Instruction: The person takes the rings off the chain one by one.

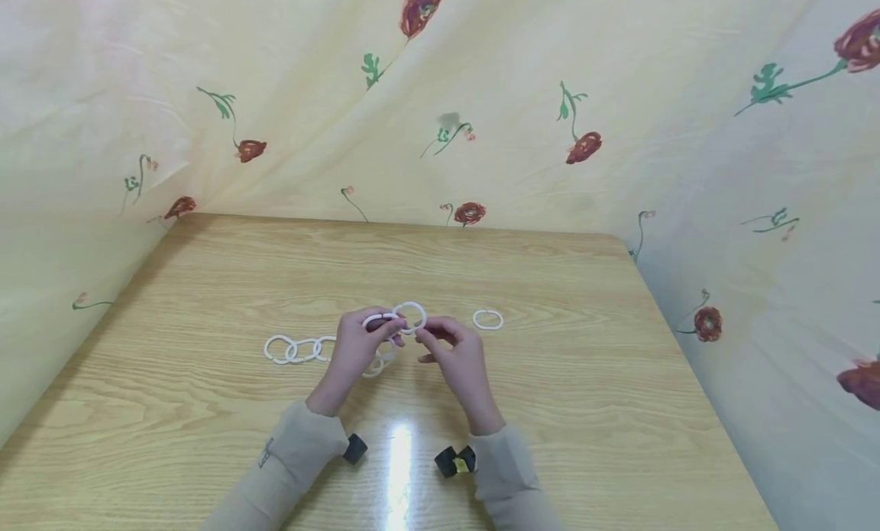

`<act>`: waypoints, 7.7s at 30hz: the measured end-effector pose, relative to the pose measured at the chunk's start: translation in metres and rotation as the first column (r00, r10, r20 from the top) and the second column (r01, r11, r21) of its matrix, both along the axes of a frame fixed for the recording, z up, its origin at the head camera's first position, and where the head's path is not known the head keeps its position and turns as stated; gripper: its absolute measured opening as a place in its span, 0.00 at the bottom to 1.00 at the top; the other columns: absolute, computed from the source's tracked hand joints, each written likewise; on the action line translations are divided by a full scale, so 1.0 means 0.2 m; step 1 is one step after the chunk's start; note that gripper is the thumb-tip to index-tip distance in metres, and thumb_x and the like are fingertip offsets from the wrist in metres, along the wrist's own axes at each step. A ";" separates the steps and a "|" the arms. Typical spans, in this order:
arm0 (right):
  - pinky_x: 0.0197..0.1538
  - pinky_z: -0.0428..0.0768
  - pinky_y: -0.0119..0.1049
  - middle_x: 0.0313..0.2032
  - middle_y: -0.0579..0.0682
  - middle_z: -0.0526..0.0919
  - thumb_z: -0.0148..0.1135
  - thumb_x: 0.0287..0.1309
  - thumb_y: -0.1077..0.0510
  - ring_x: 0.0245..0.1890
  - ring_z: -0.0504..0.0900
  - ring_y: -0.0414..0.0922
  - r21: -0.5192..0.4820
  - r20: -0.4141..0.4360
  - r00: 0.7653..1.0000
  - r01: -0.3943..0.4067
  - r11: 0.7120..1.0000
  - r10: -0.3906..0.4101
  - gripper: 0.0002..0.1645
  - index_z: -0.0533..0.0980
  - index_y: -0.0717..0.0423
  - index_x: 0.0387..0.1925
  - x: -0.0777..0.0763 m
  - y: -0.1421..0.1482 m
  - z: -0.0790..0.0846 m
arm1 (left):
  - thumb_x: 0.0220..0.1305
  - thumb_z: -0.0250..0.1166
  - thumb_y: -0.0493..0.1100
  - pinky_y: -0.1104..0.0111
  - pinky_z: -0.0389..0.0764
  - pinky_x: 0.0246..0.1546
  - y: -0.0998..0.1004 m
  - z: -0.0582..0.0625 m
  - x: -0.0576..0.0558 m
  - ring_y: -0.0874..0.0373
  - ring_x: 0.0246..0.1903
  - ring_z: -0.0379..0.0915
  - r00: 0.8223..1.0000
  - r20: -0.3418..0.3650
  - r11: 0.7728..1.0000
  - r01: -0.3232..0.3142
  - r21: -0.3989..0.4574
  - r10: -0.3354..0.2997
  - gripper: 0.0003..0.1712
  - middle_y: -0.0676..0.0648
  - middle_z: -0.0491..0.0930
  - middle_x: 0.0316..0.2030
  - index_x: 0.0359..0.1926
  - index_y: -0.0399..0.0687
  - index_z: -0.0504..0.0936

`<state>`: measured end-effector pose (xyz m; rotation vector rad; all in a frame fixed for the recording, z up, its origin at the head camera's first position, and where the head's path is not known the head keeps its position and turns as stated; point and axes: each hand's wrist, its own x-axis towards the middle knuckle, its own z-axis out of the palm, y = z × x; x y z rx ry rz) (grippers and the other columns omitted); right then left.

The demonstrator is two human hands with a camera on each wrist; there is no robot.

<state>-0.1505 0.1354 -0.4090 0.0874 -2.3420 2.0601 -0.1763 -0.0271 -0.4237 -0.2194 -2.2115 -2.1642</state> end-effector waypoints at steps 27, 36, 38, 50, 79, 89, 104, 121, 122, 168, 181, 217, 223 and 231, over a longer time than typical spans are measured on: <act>0.27 0.85 0.31 0.29 0.40 0.87 0.57 0.66 0.64 0.33 0.86 0.36 -0.174 0.097 0.990 0.119 0.978 -0.104 0.09 0.76 0.68 0.42 -0.01 0.01 0.00 | 0.66 0.62 0.38 0.60 0.85 0.48 -0.13 -0.05 -0.02 0.59 0.36 0.85 0.887 0.058 0.886 0.449 0.119 -0.458 0.16 0.33 0.84 0.44 0.48 0.27 0.78; 0.26 0.85 0.30 0.27 0.38 0.86 0.57 0.66 0.63 0.31 0.86 0.36 -0.199 0.130 0.986 0.126 0.972 -0.101 0.07 0.76 0.64 0.41 -0.01 0.01 0.01 | 0.67 0.61 0.39 0.61 0.85 0.49 -0.16 -0.07 -0.03 0.55 0.41 0.86 0.881 0.083 0.882 0.455 0.123 -0.466 0.16 0.33 0.84 0.45 0.47 0.27 0.78; 0.26 0.85 0.30 0.27 0.39 0.86 0.57 0.66 0.63 0.31 0.86 0.36 -0.203 0.137 0.986 0.125 0.971 -0.099 0.07 0.76 0.64 0.41 -0.01 0.01 0.01 | 0.67 0.61 0.40 0.61 0.85 0.49 -0.16 -0.08 -0.03 0.55 0.41 0.86 0.884 0.092 0.887 0.447 0.117 -0.458 0.16 0.34 0.84 0.45 0.47 0.27 0.78; 0.24 0.84 0.29 0.29 0.44 0.87 0.57 0.66 0.63 0.30 0.86 0.37 -0.212 0.184 0.978 0.138 0.968 -0.100 0.11 0.76 0.69 0.44 -0.01 0.01 0.01 | 0.63 0.64 0.32 0.64 0.85 0.47 -0.17 -0.10 -0.03 0.61 0.37 0.85 0.926 0.094 0.925 0.349 0.152 -0.365 0.15 0.25 0.81 0.45 0.46 0.21 0.78; 0.24 0.83 0.28 0.26 0.40 0.86 0.57 0.65 0.64 0.28 0.84 0.36 -0.228 0.207 0.976 0.108 0.968 -0.060 0.10 0.77 0.69 0.44 0.00 0.00 -0.01 | 0.60 0.66 0.32 0.70 0.86 0.42 -0.14 -0.12 0.00 0.55 0.37 0.86 0.974 0.051 0.975 0.218 0.034 -0.219 0.11 0.33 0.85 0.39 0.41 0.27 0.83; 0.25 0.83 0.26 0.26 0.40 0.86 0.59 0.64 0.63 0.28 0.84 0.36 -0.234 0.212 0.977 0.072 0.970 -0.022 0.07 0.78 0.64 0.41 0.01 0.00 0.01 | 0.60 0.66 0.33 0.70 0.86 0.42 -0.13 -0.12 -0.01 0.66 0.33 0.84 0.980 0.023 0.980 0.200 0.004 -0.200 0.10 0.32 0.84 0.40 0.40 0.26 0.83; 0.24 0.82 0.26 0.24 0.40 0.85 0.57 0.65 0.63 0.28 0.84 0.35 -0.229 0.212 0.977 0.073 0.971 -0.023 0.11 0.77 0.70 0.44 0.01 0.00 0.01 | 0.63 0.63 0.33 0.71 0.85 0.45 -0.15 -0.12 0.00 0.69 0.34 0.83 0.984 0.023 0.984 0.179 -0.009 -0.179 0.10 0.31 0.84 0.41 0.41 0.26 0.82; 0.24 0.83 0.26 0.25 0.41 0.86 0.58 0.65 0.63 0.28 0.84 0.35 -0.232 0.207 0.978 0.075 0.970 -0.026 0.10 0.77 0.68 0.42 0.02 0.01 0.01 | 0.63 0.64 0.33 0.70 0.85 0.45 -0.15 -0.13 0.00 0.59 0.36 0.85 0.987 0.015 0.986 0.163 -0.022 -0.162 0.10 0.32 0.85 0.40 0.41 0.28 0.83; 0.24 0.83 0.26 0.25 0.41 0.86 0.58 0.65 0.63 0.28 0.84 0.36 -0.234 0.208 0.978 0.078 0.969 -0.028 0.10 0.77 0.69 0.43 0.02 0.01 0.01 | 0.63 0.64 0.33 0.70 0.85 0.45 -0.15 -0.13 0.00 0.59 0.36 0.85 0.987 0.012 0.986 0.163 -0.023 -0.163 0.10 0.32 0.85 0.39 0.41 0.28 0.83; 0.30 0.85 0.28 0.30 0.36 0.85 0.57 0.66 0.61 0.31 0.85 0.33 -0.162 0.159 0.939 0.328 0.931 -0.303 0.15 0.74 0.69 0.49 -0.10 0.25 -0.10 | 0.63 0.62 0.31 0.66 0.86 0.45 -0.16 -0.13 -0.01 0.66 0.32 0.83 0.988 0.032 0.988 0.149 0.030 -0.150 0.09 0.31 0.84 0.40 0.40 0.25 0.82; 0.30 0.85 0.27 0.30 0.38 0.86 0.58 0.66 0.60 0.29 0.84 0.32 -0.137 0.178 0.906 0.411 0.901 -0.385 0.16 0.74 0.68 0.51 -0.13 0.35 -0.11 | 0.64 0.62 0.32 0.70 0.86 0.44 -0.17 -0.11 0.00 0.63 0.34 0.84 0.989 0.016 0.989 0.143 0.020 -0.144 0.09 0.30 0.84 0.41 0.40 0.26 0.82; 0.31 0.84 0.23 0.31 0.40 0.83 0.57 0.67 0.59 0.25 0.82 0.29 0.069 0.291 0.840 0.460 0.885 -0.459 0.20 0.72 0.69 0.55 -0.13 0.50 -0.11 | 0.60 0.66 0.32 0.74 0.85 0.42 -0.15 -0.12 0.00 0.67 0.29 0.83 0.997 0.018 0.995 0.080 0.055 -0.081 0.08 0.34 0.86 0.38 0.35 0.25 0.82; 0.32 0.85 0.24 0.31 0.42 0.83 0.56 0.67 0.61 0.25 0.82 0.29 0.085 0.316 0.836 0.447 0.890 -0.450 0.22 0.71 0.70 0.57 -0.12 0.51 -0.12 | 0.61 0.64 0.30 0.73 0.85 0.42 -0.15 -0.12 0.00 0.67 0.29 0.83 0.996 0.035 0.995 0.080 0.061 -0.082 0.07 0.31 0.85 0.40 0.36 0.24 0.81; 0.32 0.85 0.24 0.23 0.37 0.80 0.55 0.66 0.63 0.23 0.82 0.30 0.060 0.326 0.840 0.440 0.896 -0.434 0.22 0.69 0.75 0.57 -0.11 0.53 -0.14 | 0.62 0.64 0.31 0.72 0.85 0.43 -0.16 -0.11 0.01 0.67 0.30 0.83 0.995 0.038 0.994 0.091 0.059 -0.093 0.08 0.31 0.84 0.41 0.38 0.25 0.81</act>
